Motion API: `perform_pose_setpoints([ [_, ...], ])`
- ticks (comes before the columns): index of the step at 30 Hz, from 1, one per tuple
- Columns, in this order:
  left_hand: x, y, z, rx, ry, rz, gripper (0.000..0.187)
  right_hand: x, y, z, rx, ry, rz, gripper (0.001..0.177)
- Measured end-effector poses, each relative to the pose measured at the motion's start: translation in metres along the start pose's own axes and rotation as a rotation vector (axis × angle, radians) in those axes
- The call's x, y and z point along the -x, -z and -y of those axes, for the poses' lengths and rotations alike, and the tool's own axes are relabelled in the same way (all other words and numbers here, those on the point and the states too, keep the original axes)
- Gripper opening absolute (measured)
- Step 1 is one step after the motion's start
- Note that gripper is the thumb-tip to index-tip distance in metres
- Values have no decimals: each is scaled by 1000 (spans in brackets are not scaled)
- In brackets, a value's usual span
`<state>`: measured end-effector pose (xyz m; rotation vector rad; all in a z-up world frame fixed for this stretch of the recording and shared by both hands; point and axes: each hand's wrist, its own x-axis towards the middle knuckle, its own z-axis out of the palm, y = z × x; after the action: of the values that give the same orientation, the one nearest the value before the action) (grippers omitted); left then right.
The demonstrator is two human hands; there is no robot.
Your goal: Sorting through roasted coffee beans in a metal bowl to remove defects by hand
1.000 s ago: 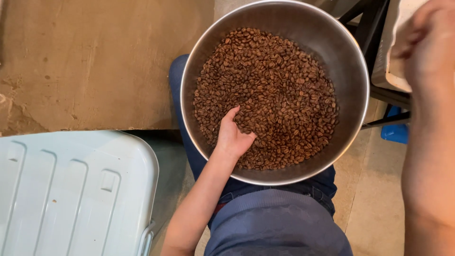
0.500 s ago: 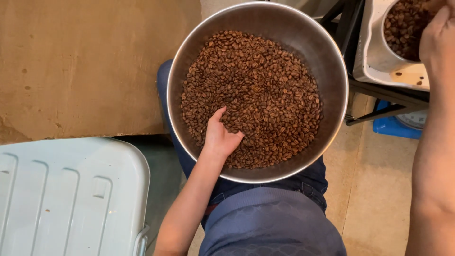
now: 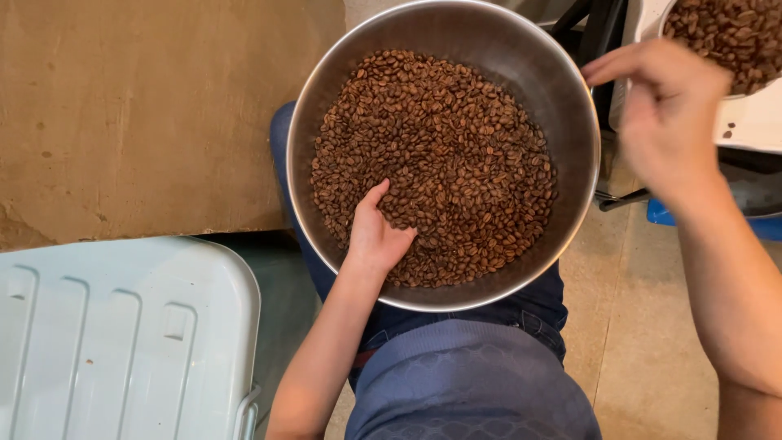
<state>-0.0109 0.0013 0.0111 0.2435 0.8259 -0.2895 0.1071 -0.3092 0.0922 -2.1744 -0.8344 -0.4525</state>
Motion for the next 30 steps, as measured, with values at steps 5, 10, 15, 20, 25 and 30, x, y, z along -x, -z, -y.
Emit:
perform_pose_setpoints([
  [5, 24, -6, -6, -100, -30, 39, 49, -8, -23, 59, -230, -441, 386, 56],
  [10, 31, 4, -16, -381, -85, 93, 62, -9, -41, 75, -746, -1446, 312, 70],
  [15, 78, -65, -10, -373, -89, 96, 94, -21, -71, 105, -819, -1587, 142, 76],
  [20, 49, -55, -9, -357, -68, 105, 95, -40, -98, 117, -875, -1706, 186, 78],
  [25, -18, -10, -7, -214, -64, 32, 56, -3, -140, 61, -1085, -1692, 189, 64],
  [30, -15, -14, -7, -169, -55, 19, 67, -15, -144, 80, -1032, -1673, 219, 56],
])
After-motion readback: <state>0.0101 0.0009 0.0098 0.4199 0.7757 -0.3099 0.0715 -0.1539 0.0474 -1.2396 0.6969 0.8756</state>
